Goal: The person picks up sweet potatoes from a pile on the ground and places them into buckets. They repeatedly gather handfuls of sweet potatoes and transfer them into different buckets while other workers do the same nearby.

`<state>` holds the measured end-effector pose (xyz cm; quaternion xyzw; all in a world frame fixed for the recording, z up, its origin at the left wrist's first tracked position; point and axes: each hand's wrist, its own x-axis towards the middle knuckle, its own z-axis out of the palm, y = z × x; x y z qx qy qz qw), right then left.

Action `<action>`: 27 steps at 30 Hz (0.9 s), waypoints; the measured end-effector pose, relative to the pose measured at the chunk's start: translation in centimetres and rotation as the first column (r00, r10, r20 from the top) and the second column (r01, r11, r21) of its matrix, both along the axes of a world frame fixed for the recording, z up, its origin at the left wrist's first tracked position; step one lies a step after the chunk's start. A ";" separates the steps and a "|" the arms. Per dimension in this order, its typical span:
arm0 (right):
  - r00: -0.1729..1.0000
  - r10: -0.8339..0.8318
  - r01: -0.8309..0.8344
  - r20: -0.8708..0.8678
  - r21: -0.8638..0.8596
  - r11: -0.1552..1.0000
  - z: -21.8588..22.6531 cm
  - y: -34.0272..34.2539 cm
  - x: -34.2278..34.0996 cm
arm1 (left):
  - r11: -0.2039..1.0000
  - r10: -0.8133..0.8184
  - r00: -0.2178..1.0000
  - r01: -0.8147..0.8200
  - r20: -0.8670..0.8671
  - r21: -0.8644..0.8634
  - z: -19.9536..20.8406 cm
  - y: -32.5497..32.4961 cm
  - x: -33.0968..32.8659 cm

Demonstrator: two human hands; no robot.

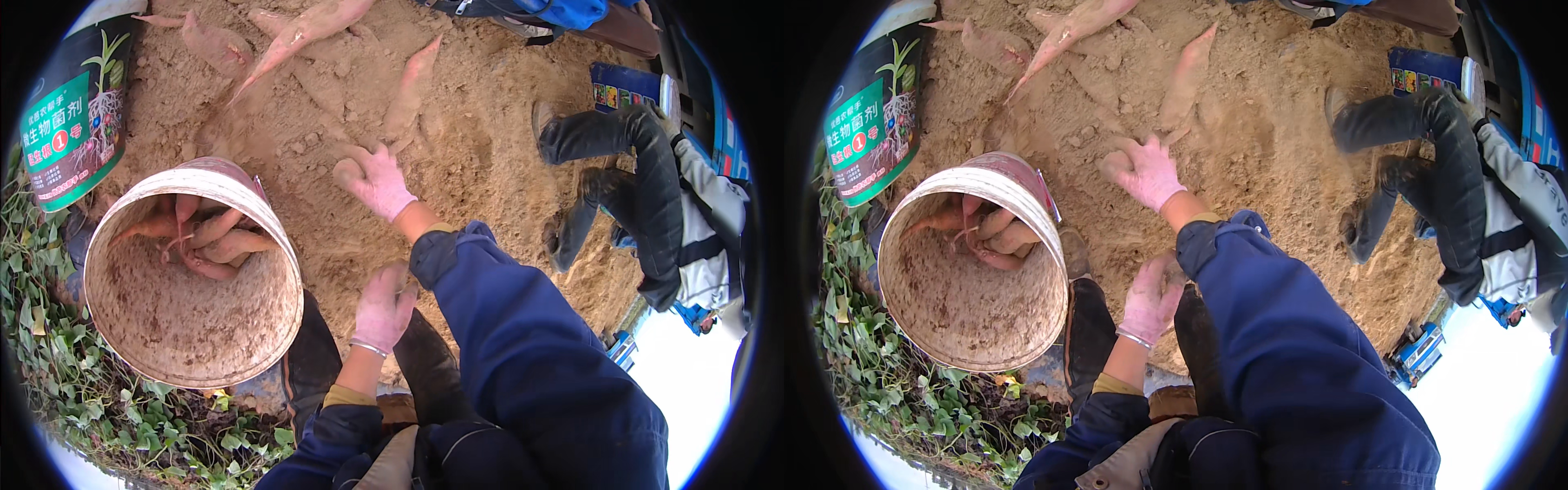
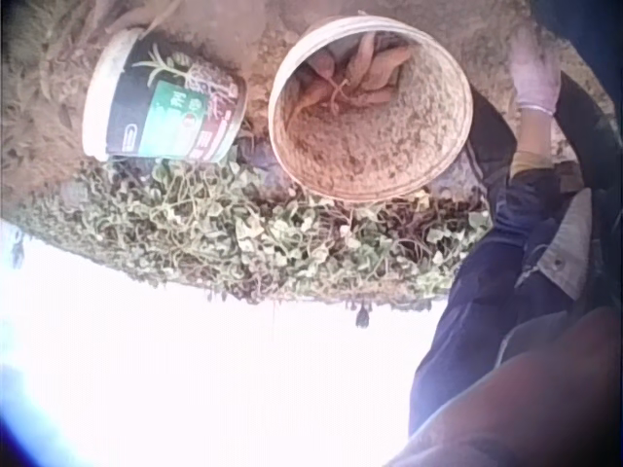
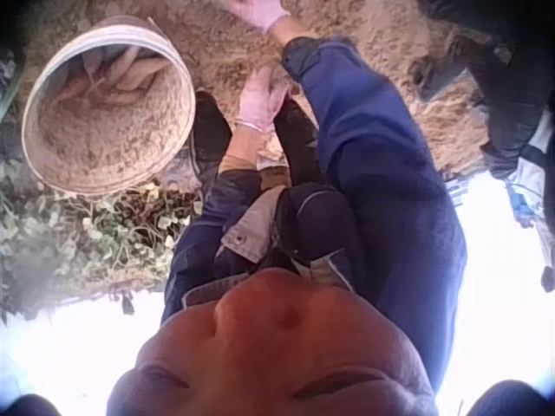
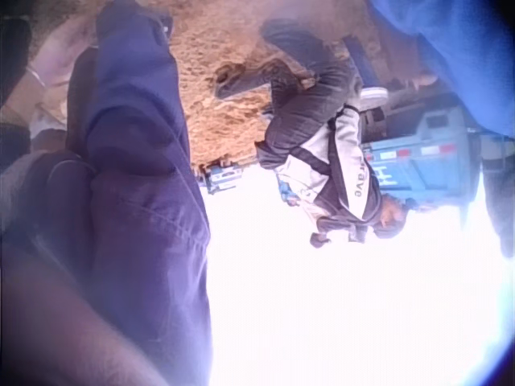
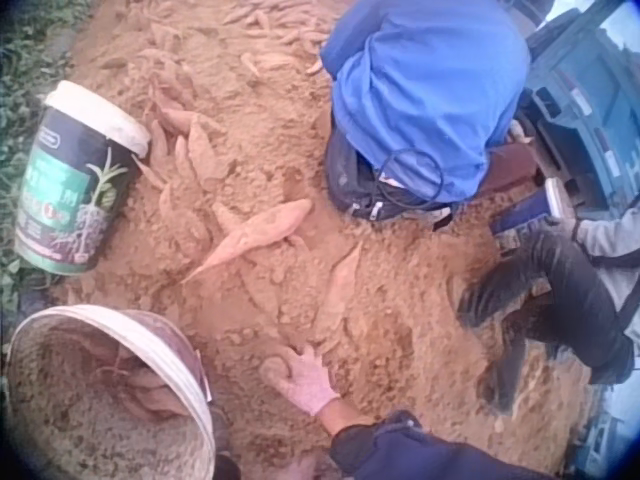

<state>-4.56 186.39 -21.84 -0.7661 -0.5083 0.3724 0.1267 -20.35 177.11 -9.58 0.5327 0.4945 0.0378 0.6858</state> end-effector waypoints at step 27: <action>0.416 -0.049 0.439 -0.908 0.153 0.886 19.3 6.3 -10.1 | 0.987 -0.142 0.990 0.140 0.017 0.073 -2.2 -1.2 0.6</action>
